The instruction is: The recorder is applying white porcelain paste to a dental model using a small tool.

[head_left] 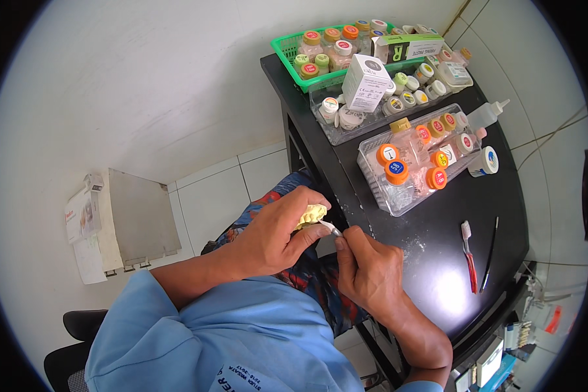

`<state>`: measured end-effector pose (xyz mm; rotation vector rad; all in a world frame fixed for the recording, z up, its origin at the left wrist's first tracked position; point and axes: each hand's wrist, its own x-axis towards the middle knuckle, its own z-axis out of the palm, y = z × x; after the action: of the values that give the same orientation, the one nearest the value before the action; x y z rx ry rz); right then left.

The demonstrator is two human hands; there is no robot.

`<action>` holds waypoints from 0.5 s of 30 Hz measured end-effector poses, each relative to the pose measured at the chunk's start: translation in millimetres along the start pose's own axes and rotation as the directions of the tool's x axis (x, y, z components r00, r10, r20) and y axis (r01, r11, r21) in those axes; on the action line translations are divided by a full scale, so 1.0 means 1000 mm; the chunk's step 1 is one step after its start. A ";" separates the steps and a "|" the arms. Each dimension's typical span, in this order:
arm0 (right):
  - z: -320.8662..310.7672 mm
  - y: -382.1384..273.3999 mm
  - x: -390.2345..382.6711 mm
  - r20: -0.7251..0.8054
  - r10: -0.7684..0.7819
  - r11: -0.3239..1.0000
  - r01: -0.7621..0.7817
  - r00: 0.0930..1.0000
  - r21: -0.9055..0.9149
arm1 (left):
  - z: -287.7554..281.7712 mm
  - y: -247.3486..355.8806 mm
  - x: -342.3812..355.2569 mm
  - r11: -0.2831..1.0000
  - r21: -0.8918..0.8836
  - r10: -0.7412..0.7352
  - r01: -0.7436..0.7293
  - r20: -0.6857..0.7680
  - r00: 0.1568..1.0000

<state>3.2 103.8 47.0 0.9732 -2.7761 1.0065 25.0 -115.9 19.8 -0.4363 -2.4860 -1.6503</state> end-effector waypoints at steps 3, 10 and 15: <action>0.000 0.001 0.000 0.000 0.002 1.000 -0.002 1.000 0.001 | 0.000 0.001 0.000 1.000 -0.003 -0.018 0.018 0.017 1.000; 0.000 0.001 -0.001 -0.002 0.008 1.000 -0.008 1.000 -0.008 | 0.000 0.002 0.000 0.999 -0.013 -0.053 0.053 0.011 0.999; 0.000 0.000 -0.001 -0.007 0.007 1.000 -0.008 1.000 -0.011 | 0.001 0.003 -0.001 0.999 0.016 -0.035 0.035 -0.005 0.999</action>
<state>3.6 104.5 46.7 0.9571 -2.7791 0.9922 26.4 -114.1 21.5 -0.3888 -2.5155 -1.6402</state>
